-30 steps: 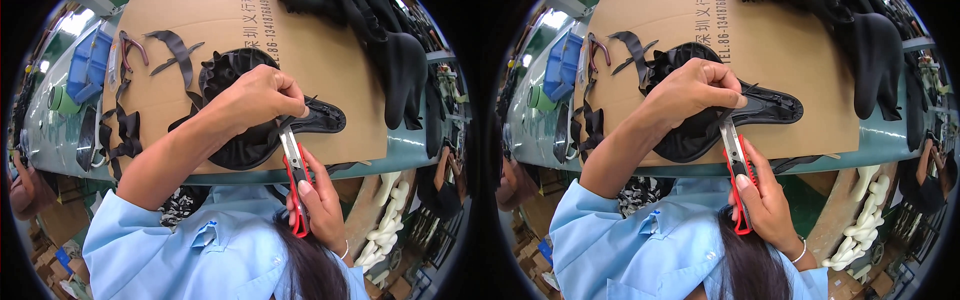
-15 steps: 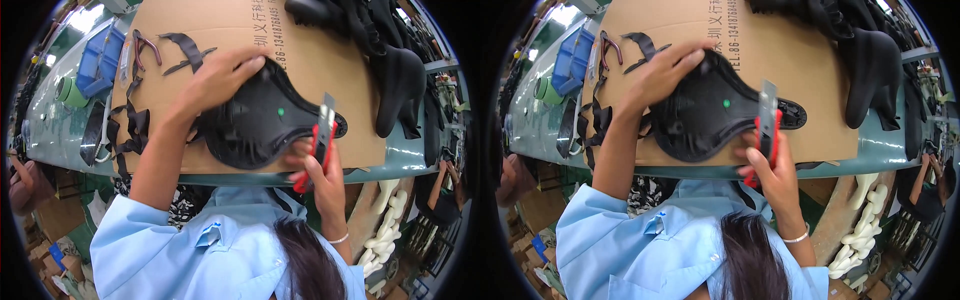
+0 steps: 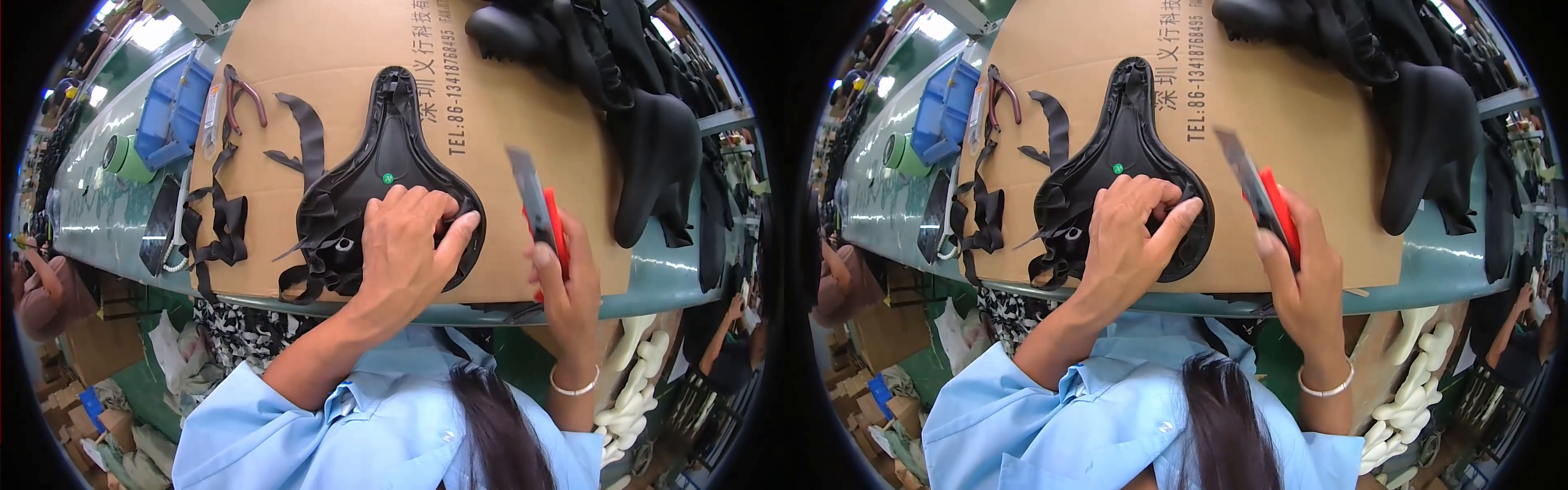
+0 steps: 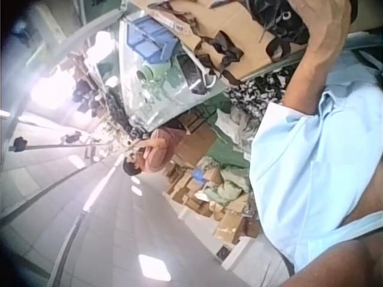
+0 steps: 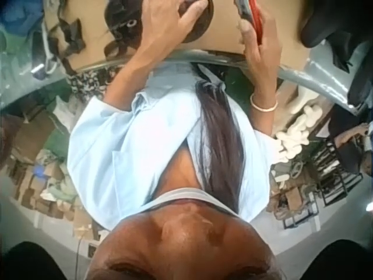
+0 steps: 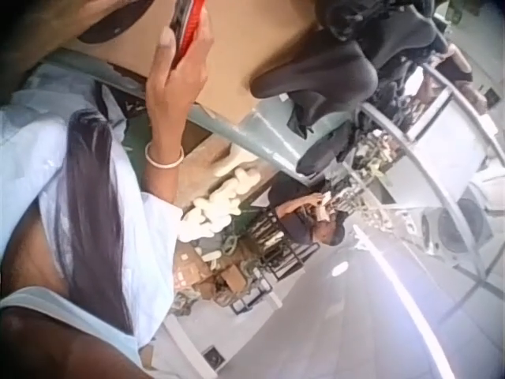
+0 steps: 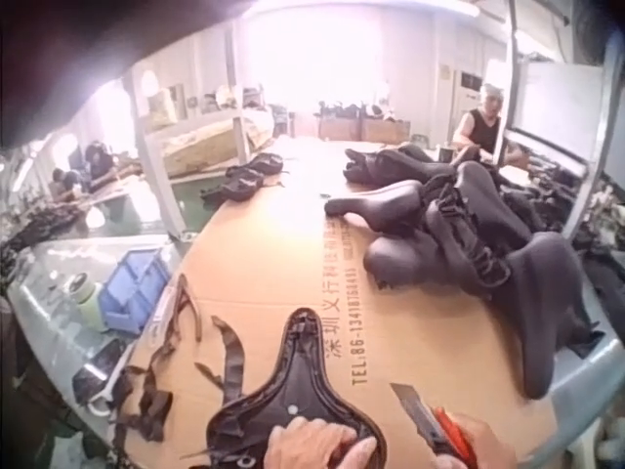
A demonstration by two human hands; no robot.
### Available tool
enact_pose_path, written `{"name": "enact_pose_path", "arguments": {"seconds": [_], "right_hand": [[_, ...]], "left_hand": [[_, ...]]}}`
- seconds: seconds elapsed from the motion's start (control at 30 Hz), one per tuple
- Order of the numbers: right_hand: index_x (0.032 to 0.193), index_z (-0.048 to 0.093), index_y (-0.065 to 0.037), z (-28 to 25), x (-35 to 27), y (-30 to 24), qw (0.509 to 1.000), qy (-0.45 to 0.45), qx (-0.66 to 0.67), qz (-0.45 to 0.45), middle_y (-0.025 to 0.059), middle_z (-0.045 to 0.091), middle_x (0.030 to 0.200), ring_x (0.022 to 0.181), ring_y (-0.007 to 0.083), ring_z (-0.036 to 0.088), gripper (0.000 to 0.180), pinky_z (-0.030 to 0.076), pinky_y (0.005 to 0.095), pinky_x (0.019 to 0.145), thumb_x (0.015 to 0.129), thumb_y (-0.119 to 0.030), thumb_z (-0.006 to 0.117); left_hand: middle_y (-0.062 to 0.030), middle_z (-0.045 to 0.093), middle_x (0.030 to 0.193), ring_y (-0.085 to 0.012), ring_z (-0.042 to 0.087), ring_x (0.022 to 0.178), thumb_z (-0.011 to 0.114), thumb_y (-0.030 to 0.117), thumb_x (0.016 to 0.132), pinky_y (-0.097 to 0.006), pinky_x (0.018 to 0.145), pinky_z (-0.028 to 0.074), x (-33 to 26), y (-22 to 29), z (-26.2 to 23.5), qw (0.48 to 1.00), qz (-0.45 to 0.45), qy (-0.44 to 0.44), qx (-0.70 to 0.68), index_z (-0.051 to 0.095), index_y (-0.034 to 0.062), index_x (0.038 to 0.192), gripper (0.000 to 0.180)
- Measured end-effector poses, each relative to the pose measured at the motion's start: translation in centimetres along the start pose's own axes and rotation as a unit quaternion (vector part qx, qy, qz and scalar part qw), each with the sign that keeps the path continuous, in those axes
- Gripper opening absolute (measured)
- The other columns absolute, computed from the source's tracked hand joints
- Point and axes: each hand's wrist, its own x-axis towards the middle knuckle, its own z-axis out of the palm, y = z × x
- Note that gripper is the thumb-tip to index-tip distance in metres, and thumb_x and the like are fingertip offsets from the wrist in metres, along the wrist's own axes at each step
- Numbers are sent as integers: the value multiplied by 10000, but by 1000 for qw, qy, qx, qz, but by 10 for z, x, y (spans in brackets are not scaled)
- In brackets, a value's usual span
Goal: Trim excess material from the edges of bicycle seats using a utility knife.
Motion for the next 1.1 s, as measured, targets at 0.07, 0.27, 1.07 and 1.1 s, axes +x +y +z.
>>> {"name": "enact_pose_path", "arguments": {"seconds": [0.07,0.27,1.07,1.1], "right_hand": [[1300,524,-48,-5,-10,5,995,18,-58,-76,68,616,774,587,139,533,425,468,279,563,891,-115,617],[1391,505,-201,-7,1,-23,907,-119,-352,-198,62,479,662,522,185,506,600,419,335,487,826,-59,648],[1322,560,-223,-35,86,18,966,-132,-160,-157,122,673,1056,781,338,639,504,504,372,689,841,-89,627],[1323,558,-223,-34,87,18,973,-153,-126,-120,127,672,1047,788,345,638,508,507,376,695,841,-80,625]], "left_hand": [[-43,535,706,-201,495,735,675,225,833,-348,717,360,-1,0,2,999,-8,-12,-31,632,30,803,202],[-53,516,655,-227,456,692,601,111,804,-359,699,328,-4,-6,7,992,-8,40,-117,600,36,700,128],[-155,617,785,-285,631,811,569,194,835,-430,722,503,116,8,-18,922,183,-215,264,646,-5,922,230],[-172,625,794,-327,622,796,571,209,824,-444,722,492,120,-2,-13,924,231,-209,220,662,-4,892,242]]}}
